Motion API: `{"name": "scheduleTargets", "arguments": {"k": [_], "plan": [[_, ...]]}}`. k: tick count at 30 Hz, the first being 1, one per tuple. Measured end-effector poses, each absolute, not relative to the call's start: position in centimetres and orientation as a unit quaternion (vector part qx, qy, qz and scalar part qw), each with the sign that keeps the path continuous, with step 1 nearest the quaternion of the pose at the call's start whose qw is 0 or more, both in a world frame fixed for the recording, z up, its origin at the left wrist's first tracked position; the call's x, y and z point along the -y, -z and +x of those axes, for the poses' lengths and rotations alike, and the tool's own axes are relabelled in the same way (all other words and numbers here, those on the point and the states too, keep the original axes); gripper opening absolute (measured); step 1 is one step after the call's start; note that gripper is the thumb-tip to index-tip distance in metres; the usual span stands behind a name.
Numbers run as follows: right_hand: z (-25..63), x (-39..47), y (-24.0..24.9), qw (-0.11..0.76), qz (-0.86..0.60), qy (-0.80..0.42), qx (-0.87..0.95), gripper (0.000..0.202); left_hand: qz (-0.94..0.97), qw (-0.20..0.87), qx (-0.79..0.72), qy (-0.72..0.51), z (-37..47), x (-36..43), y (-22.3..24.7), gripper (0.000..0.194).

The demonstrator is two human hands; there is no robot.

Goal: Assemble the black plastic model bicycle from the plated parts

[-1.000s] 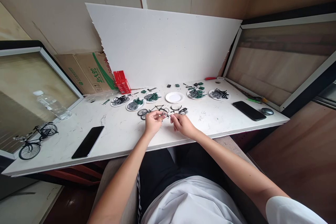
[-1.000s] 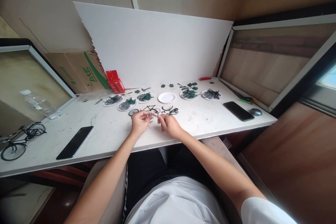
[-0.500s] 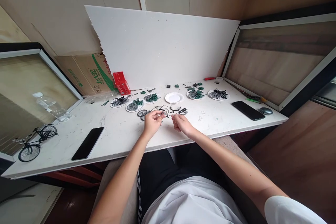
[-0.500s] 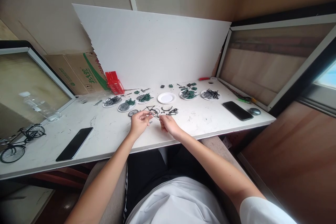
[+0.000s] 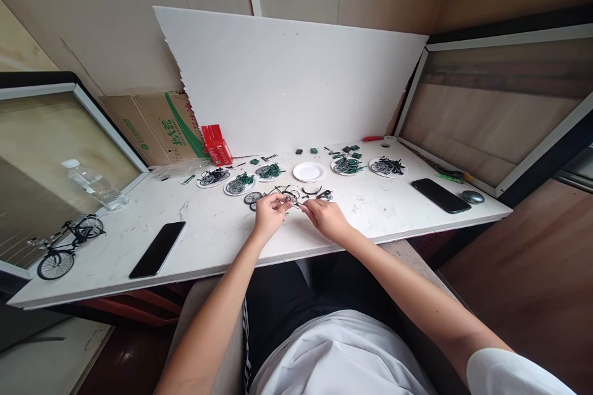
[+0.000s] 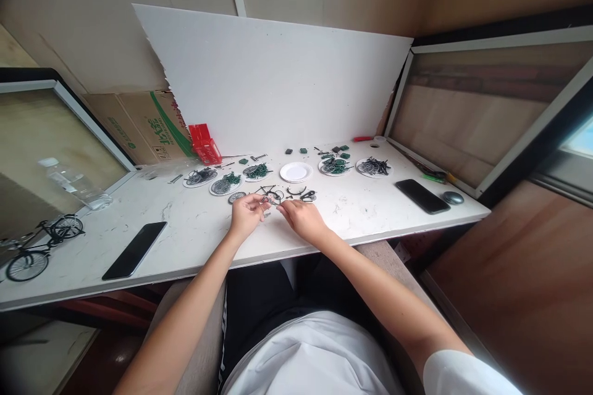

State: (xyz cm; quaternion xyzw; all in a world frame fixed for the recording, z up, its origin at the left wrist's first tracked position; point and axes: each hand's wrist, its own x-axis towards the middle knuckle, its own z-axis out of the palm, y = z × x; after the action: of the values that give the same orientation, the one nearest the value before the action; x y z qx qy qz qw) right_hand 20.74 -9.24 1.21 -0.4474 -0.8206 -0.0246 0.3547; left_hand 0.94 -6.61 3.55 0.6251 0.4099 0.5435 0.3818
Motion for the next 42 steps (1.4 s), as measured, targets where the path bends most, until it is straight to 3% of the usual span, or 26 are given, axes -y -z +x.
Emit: {"name": "scheduleTargets", "arguments": {"k": [9, 13, 16, 21, 25, 27, 30, 37, 42], "plan": [[19.0, 10.9, -2.1, 0.459, -0.414, -0.411, 0.670, 0.061, 0.642, 0.345, -0.409, -0.550, 0.8, 6.7, -3.2, 0.027], [18.7, 11.1, -2.7, 0.455, -0.333, -0.650, 0.510, 0.055, 0.656, 0.320, -0.394, -0.558, 0.8, 6.9, -3.3, 0.020], [18.9, 11.0, -3.0, 0.441, -0.263, -0.741, 0.432, 0.049, 0.669, 0.296, -0.382, -0.565, 0.6, 6.8, -3.6, 0.017], [18.8, 10.9, -2.7, 0.457, -0.311, -0.673, 0.491, 0.050, 0.674, 0.300, -0.401, -0.543, 0.3, 6.7, -3.8, 0.023], [18.9, 11.0, -2.5, 0.506, -0.419, -0.386, 0.648, 0.046, 0.657, 0.342, -0.409, -0.533, 0.5, 6.9, -4.1, 0.030], [19.3, 10.9, -2.5, 0.485, -0.436, -0.241, 0.718, 0.039, 0.649, 0.355, -0.408, -0.535, 0.6, 7.0, -4.2, 0.033], [20.1, 10.3, -2.4, 0.433, -0.426, -0.132, 0.783, 0.040, 0.644, 0.364, -0.404, -0.539, 0.7, 7.1, -4.2, 0.034], [20.9, 9.6, -1.7, 0.416, -0.426, -0.099, 0.798, 0.043, 0.650, 0.344, -0.398, -0.548, 1.0, 7.1, -3.7, 0.031], [19.7, 11.0, -2.4, 0.457, -0.408, -0.281, 0.739, 0.053, 0.646, 0.333, -0.393, -0.563, 1.2, 7.7, -4.0, 0.023]]}}
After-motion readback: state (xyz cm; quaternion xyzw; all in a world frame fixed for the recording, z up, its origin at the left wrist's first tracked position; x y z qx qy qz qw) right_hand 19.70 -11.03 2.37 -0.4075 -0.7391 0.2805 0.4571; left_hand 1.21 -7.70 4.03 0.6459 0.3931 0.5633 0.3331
